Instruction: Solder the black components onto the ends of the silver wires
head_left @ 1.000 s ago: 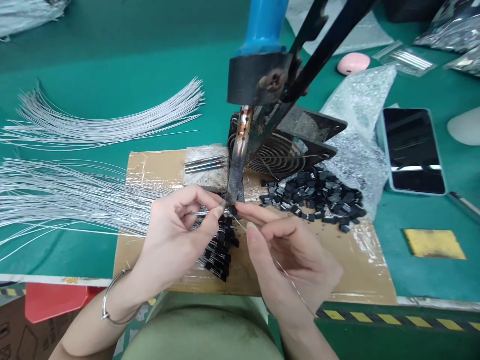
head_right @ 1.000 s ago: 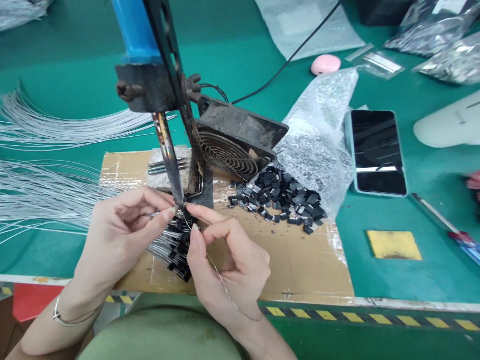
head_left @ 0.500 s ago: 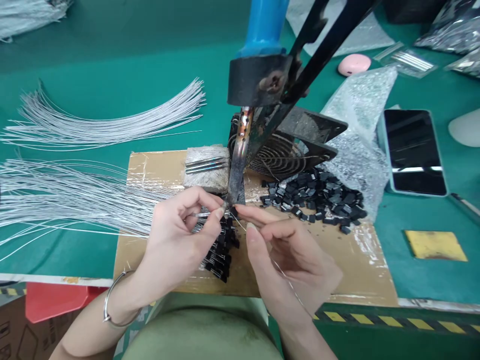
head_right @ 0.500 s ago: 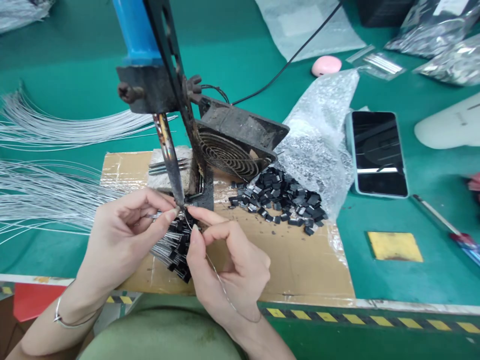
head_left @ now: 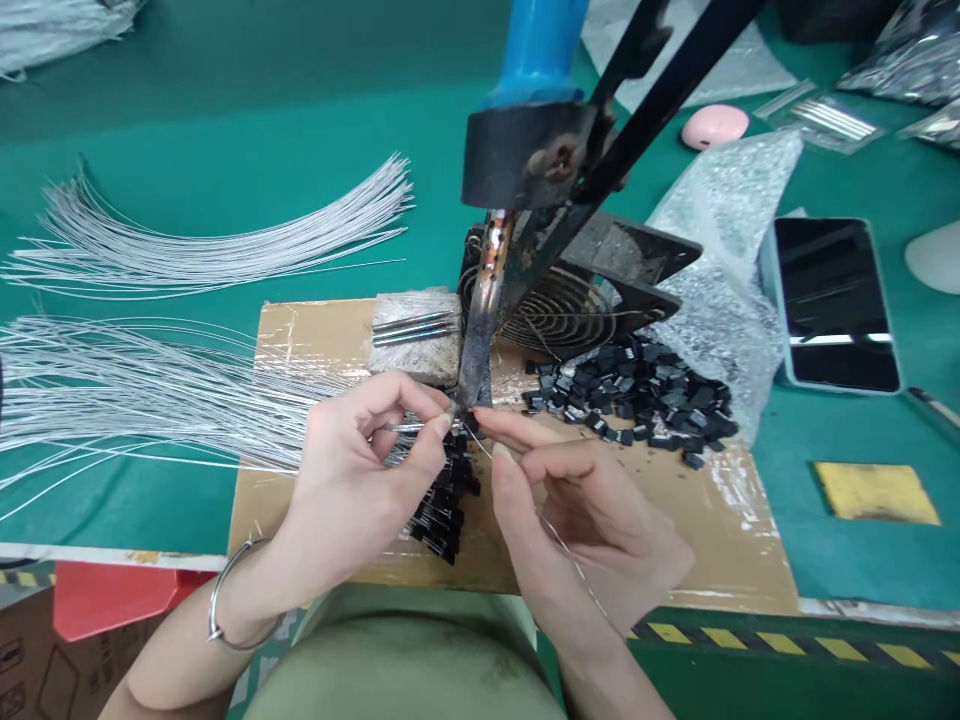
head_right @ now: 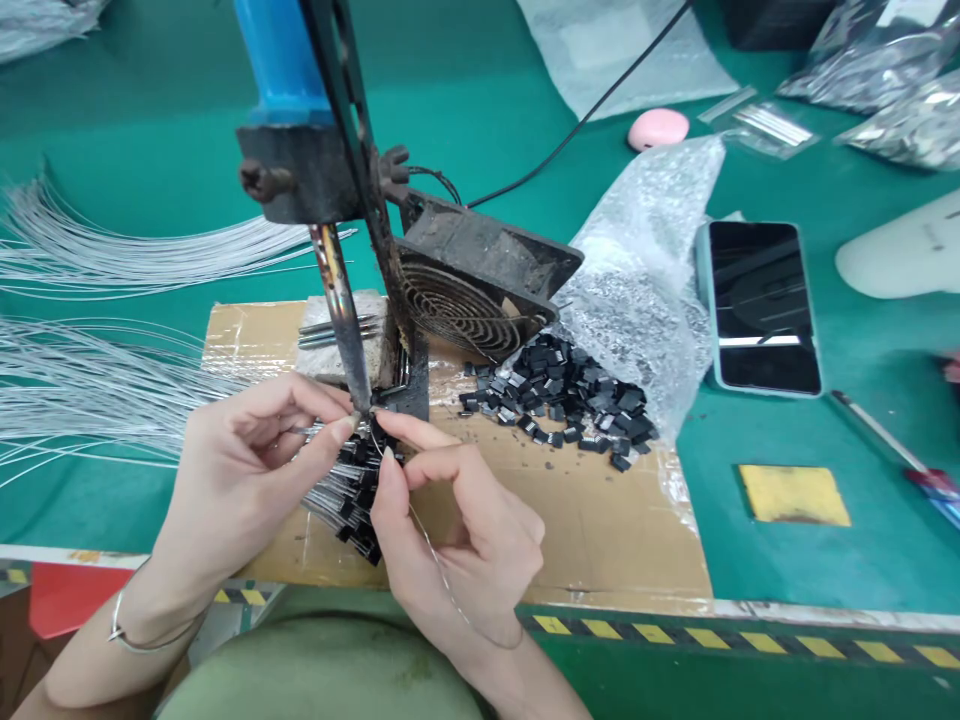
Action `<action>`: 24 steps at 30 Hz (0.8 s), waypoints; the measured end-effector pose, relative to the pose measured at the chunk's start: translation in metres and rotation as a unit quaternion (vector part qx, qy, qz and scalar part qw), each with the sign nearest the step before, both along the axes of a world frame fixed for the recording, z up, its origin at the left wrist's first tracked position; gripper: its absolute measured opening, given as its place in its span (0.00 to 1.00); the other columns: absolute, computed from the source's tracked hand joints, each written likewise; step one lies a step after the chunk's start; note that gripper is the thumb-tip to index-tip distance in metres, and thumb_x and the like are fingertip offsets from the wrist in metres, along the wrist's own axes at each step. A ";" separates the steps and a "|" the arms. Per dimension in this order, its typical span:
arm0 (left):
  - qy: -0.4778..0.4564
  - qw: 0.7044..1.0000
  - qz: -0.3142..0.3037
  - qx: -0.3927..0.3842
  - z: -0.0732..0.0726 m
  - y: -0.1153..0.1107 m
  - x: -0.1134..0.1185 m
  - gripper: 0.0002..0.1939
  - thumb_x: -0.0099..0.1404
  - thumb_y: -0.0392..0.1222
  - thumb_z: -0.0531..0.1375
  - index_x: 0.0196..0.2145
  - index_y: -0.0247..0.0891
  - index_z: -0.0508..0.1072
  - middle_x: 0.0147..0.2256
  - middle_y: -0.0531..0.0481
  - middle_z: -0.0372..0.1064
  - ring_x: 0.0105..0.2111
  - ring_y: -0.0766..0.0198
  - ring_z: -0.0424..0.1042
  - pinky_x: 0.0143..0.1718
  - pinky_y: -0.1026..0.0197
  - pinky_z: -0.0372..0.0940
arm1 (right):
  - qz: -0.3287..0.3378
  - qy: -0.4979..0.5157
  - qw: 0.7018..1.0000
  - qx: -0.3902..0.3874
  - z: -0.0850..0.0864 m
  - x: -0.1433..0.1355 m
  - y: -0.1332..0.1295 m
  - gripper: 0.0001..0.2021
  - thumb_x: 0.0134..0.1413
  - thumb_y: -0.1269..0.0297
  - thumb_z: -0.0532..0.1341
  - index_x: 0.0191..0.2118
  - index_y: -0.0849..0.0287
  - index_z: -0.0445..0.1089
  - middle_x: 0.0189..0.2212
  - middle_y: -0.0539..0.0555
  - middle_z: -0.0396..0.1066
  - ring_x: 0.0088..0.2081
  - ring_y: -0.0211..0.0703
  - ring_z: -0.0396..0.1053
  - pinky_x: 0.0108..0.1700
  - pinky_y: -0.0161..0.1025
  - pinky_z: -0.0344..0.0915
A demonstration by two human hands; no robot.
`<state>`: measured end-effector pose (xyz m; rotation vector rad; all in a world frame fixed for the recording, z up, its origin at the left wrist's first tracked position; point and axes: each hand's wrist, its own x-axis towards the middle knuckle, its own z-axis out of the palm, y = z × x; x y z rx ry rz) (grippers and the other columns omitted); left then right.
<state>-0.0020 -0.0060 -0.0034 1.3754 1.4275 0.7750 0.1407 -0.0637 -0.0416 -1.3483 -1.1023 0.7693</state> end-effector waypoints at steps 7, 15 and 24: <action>0.000 1.000 0.004 -0.003 0.001 0.002 0.001 0.06 0.63 0.34 0.66 0.28 0.38 0.75 0.33 0.48 0.79 0.30 0.64 0.72 0.25 0.64 0.61 | 0.011 -0.008 1.000 0.004 -0.002 0.002 0.001 0.09 0.61 0.75 0.67 0.33 0.54 0.71 0.48 0.57 0.85 0.50 0.52 0.83 0.53 0.45 0.81; -0.003 1.000 -0.003 -0.009 0.000 0.001 0.001 0.06 0.65 0.34 0.65 0.29 0.38 0.75 0.34 0.49 0.78 0.33 0.64 0.74 0.27 0.64 0.61 | 0.010 -0.002 1.000 0.007 -0.002 0.001 0.001 0.10 0.60 0.77 0.67 0.33 0.55 0.71 0.47 0.55 0.85 0.50 0.49 0.83 0.54 0.44 0.80; -0.008 1.000 -0.005 -0.010 0.001 0.001 0.000 0.06 0.65 0.33 0.65 0.30 0.38 0.75 0.34 0.50 0.78 0.31 0.65 0.73 0.27 0.64 0.60 | 0.011 -0.005 1.000 0.010 -0.002 0.002 0.001 0.10 0.60 0.77 0.67 0.33 0.54 0.71 0.47 0.56 0.85 0.49 0.51 0.83 0.55 0.46 0.80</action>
